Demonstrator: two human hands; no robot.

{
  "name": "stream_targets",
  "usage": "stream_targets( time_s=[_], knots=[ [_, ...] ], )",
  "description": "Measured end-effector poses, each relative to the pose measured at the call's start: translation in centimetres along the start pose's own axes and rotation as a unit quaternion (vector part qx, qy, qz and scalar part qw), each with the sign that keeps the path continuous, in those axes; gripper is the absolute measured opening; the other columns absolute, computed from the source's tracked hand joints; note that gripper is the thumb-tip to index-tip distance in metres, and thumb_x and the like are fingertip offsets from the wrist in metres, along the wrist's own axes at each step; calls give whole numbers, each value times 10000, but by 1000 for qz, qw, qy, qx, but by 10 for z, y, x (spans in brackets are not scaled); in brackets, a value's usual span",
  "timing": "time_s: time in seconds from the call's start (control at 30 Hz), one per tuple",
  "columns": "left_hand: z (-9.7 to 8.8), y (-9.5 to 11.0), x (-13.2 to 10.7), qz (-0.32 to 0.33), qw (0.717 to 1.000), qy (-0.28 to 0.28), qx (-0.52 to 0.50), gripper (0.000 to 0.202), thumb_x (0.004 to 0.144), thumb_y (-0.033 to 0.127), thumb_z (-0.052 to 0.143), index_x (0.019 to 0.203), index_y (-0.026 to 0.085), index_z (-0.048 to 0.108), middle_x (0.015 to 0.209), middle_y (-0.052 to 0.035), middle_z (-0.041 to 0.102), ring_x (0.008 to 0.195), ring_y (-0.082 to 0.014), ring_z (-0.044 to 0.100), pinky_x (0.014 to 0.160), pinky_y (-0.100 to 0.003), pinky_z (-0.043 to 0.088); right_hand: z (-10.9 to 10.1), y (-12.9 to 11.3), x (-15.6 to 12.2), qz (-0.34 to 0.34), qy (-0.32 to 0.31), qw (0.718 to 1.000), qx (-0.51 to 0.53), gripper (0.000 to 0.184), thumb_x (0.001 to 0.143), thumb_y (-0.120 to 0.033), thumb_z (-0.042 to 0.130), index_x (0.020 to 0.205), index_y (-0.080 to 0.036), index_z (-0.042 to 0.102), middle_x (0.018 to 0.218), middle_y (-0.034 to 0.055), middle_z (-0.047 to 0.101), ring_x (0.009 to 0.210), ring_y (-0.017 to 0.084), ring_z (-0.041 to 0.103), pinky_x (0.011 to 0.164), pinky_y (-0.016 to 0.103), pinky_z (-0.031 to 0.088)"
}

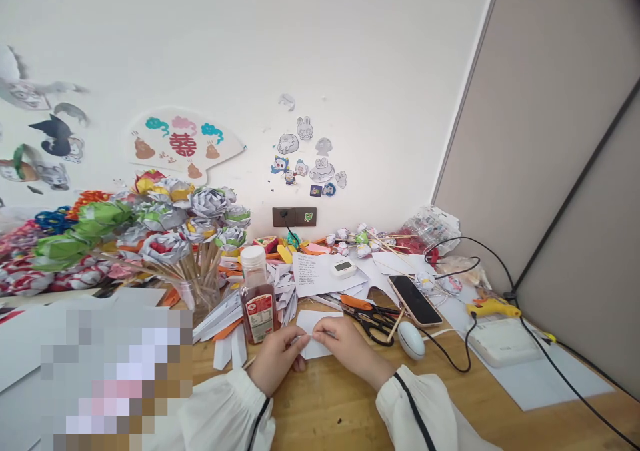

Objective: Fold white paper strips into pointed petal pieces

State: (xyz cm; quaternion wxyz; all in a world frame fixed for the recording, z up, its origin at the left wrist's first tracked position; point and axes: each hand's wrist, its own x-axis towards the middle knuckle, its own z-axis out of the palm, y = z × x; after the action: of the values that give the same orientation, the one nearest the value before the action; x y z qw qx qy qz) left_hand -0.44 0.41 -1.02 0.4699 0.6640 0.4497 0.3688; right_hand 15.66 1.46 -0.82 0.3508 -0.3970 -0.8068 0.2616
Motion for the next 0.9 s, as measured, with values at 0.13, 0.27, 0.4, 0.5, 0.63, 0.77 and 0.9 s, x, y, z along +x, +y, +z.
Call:
stream_targets(
  time_s=[0.13,0.27,0.4,0.5,0.63,0.77,0.9],
  knots=[
    [-1,4,-2,-2,1000,-11,-1,264,722,405,451,611,169,494,349,61,510,339,-114,511,369,-186,373,-6,-4,0,-16,-21,999,-23,198,800,-273,427,739,-181,591,670,-17,576,624,107,499,574,189,356],
    [-4,11,-3,-3,1000,-9,-6,252,712,400,471,604,173,487,349,68,515,337,-110,515,369,-181,372,-13,-3,0,-25,-26,999,-29,187,800,-267,424,761,-186,588,677,-16,576,616,107,496,568,191,356],
    [-5,11,-2,-11,1000,1,-18,247,694,399,498,590,176,473,351,73,514,319,-104,500,351,-179,367,-17,1,1,-27,-15,999,-27,188,797,-250,430,737,-173,591,658,-8,564,595,107,485,554,194,352],
    [-6,9,-1,-14,1000,-2,-26,251,691,405,499,588,179,459,359,74,517,314,-103,497,343,-180,365,-20,3,1,-28,-15,999,-19,186,795,-248,435,732,-170,592,652,-7,558,594,107,480,553,195,349],
    [-8,5,2,-17,999,-4,-38,256,694,412,495,598,179,454,389,67,538,325,-103,506,349,-183,369,-23,3,1,-13,-24,1000,1,185,798,-266,426,765,-176,585,671,-5,560,609,111,480,547,196,350],
    [-11,1,4,-23,999,-7,-49,265,686,421,504,596,177,455,394,64,542,329,-103,508,350,-182,365,-24,9,1,-4,-27,1000,15,184,801,-273,419,773,-181,576,688,-3,564,636,117,490,571,205,364],
    [-12,-1,5,-34,997,0,-63,276,680,439,502,608,179,445,375,75,524,327,-96,501,352,-177,365,-24,18,1,24,-27,999,34,196,805,-290,402,775,-173,557,657,-1,556,582,113,501,524,201,375]
  ],
)
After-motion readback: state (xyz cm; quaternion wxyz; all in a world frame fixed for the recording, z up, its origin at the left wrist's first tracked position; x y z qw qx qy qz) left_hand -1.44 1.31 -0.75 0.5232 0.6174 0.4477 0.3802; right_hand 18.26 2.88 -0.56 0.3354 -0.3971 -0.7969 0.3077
